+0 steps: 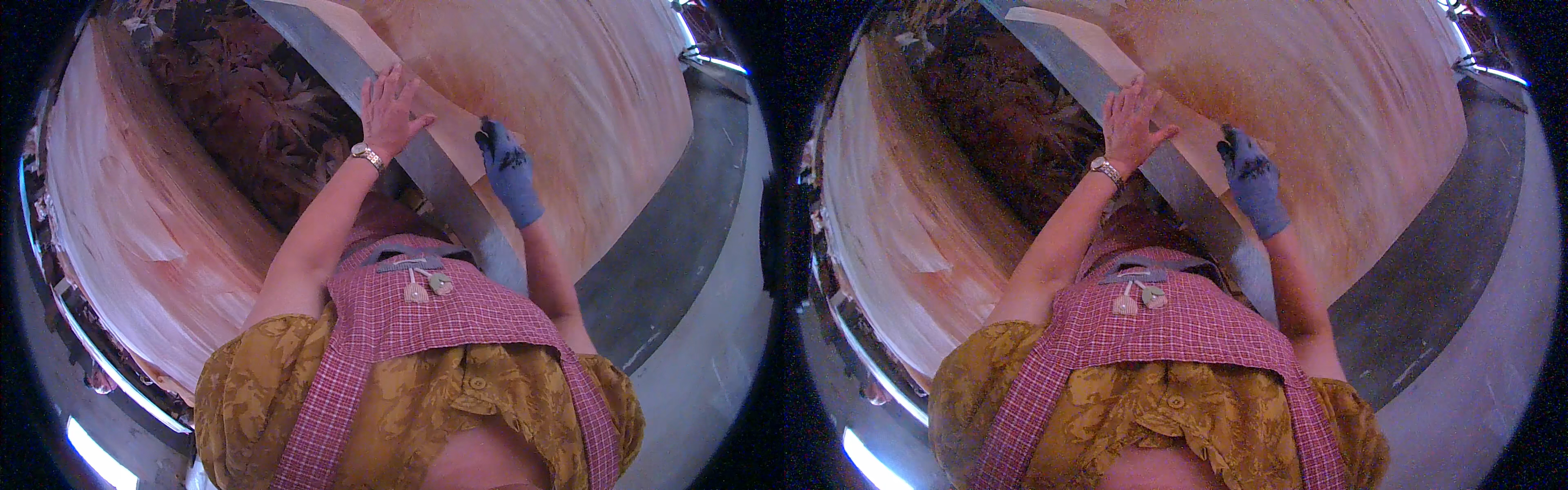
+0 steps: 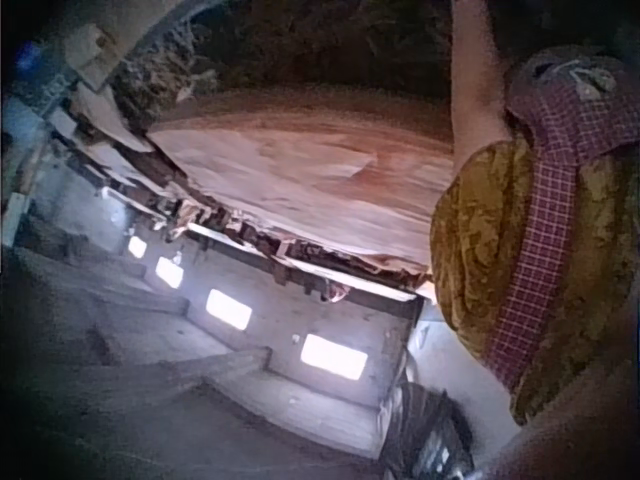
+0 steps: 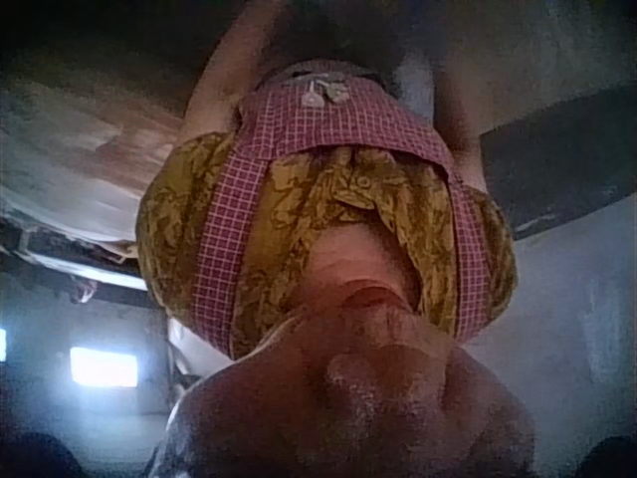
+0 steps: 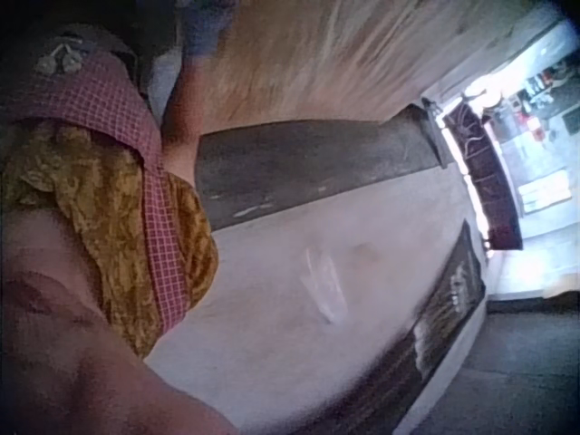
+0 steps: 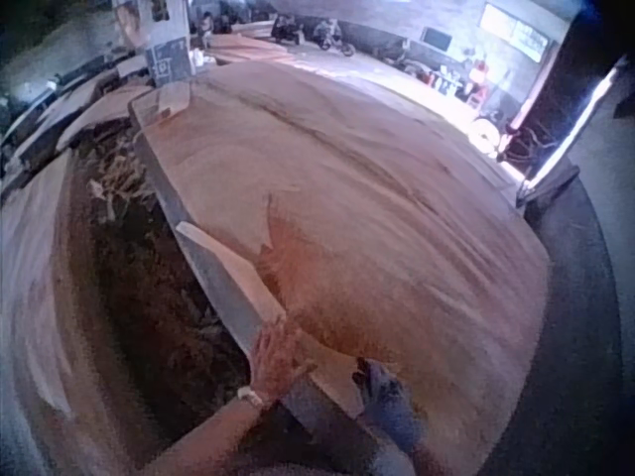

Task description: The person cuts and trims thin wood veneer sheets on a large table using a utility knife and a measuring tape.

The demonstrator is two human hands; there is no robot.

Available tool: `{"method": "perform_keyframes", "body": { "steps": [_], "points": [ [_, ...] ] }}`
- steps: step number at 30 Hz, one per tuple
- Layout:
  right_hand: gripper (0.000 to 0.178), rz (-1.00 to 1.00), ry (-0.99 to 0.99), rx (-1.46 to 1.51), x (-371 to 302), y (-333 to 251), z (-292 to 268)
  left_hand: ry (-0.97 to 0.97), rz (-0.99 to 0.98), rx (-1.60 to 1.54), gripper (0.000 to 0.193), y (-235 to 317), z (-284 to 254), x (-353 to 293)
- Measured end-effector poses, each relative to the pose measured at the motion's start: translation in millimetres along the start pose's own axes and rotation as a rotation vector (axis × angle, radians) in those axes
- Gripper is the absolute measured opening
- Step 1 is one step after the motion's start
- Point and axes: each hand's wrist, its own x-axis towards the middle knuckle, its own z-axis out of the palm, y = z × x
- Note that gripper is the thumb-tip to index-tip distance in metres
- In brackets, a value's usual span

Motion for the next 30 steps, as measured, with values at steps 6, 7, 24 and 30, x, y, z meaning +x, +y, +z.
{"method": "perform_keyframes", "body": {
  "steps": [6,7,24,30],
  "points": [
    [0.028,-0.401,-0.221,-0.414,67.5,-15.0,22.8,-0.1,-0.141,-0.115,0.103,-1.9,-0.7,5.8],
    [0.025,-0.456,-0.247,-0.472,75.1,-22.8,20.7,-0.106,-0.158,-0.116,0.107,1.6,-5.0,6.6],
    [0.022,-0.347,-0.283,-0.278,17.1,51.0,5.9,-0.13,-0.11,-0.019,0.077,-2.2,2.3,-1.1],
    [0.025,-0.16,-0.394,-0.368,19.0,33.3,22.1,-0.298,0.148,-0.179,0.04,25.8,24.4,-19.1]
  ]
}}
